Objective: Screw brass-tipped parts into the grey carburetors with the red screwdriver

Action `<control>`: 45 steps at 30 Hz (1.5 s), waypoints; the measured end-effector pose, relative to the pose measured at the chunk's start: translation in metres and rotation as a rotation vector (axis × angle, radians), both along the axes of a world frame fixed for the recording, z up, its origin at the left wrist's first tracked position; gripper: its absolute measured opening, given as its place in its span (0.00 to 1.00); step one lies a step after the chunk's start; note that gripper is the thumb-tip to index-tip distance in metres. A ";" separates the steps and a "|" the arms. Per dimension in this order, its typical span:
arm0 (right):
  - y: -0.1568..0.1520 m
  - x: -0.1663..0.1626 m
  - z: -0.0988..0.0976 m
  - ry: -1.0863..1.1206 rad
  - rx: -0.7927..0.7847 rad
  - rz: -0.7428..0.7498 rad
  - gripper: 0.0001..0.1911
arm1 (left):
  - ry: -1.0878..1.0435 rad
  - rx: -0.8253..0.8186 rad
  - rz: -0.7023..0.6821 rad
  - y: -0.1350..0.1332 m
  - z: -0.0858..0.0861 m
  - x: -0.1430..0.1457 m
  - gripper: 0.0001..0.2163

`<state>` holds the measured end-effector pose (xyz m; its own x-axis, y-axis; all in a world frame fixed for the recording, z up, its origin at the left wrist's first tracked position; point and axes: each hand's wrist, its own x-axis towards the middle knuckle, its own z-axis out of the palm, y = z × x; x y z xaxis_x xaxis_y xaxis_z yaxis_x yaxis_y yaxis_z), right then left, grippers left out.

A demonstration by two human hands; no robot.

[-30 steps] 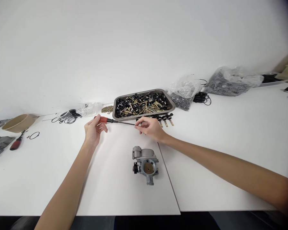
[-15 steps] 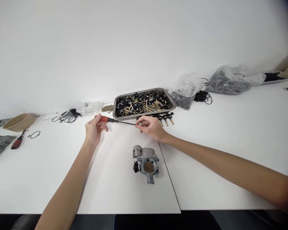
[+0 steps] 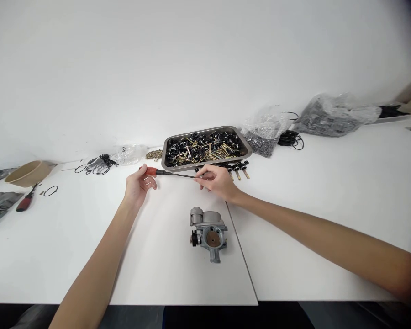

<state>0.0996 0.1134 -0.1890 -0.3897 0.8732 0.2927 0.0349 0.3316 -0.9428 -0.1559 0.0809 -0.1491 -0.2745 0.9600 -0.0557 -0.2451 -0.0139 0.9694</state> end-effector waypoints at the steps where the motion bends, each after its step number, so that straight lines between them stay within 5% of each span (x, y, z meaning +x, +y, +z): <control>1: 0.000 0.000 0.000 0.008 -0.002 -0.003 0.11 | -0.017 -0.018 -0.007 0.000 -0.001 0.000 0.11; 10: 0.000 0.000 0.003 0.042 -0.041 -0.023 0.13 | -0.097 -0.146 -0.052 0.002 -0.002 0.000 0.09; 30: 0.001 0.000 0.003 -0.053 0.009 0.095 0.16 | 0.057 0.008 -0.145 0.000 0.004 -0.007 0.12; 37: 0.014 0.023 0.057 -0.514 0.434 0.025 0.15 | 0.007 0.015 -0.079 0.000 0.013 -0.021 0.12; 41: 0.011 0.051 0.104 -0.716 0.417 0.331 0.13 | -0.018 0.047 -0.020 -0.001 0.018 -0.028 0.10; 45: -0.012 0.059 0.122 -0.796 0.415 0.619 0.28 | -0.045 0.091 0.068 -0.004 0.027 -0.037 0.09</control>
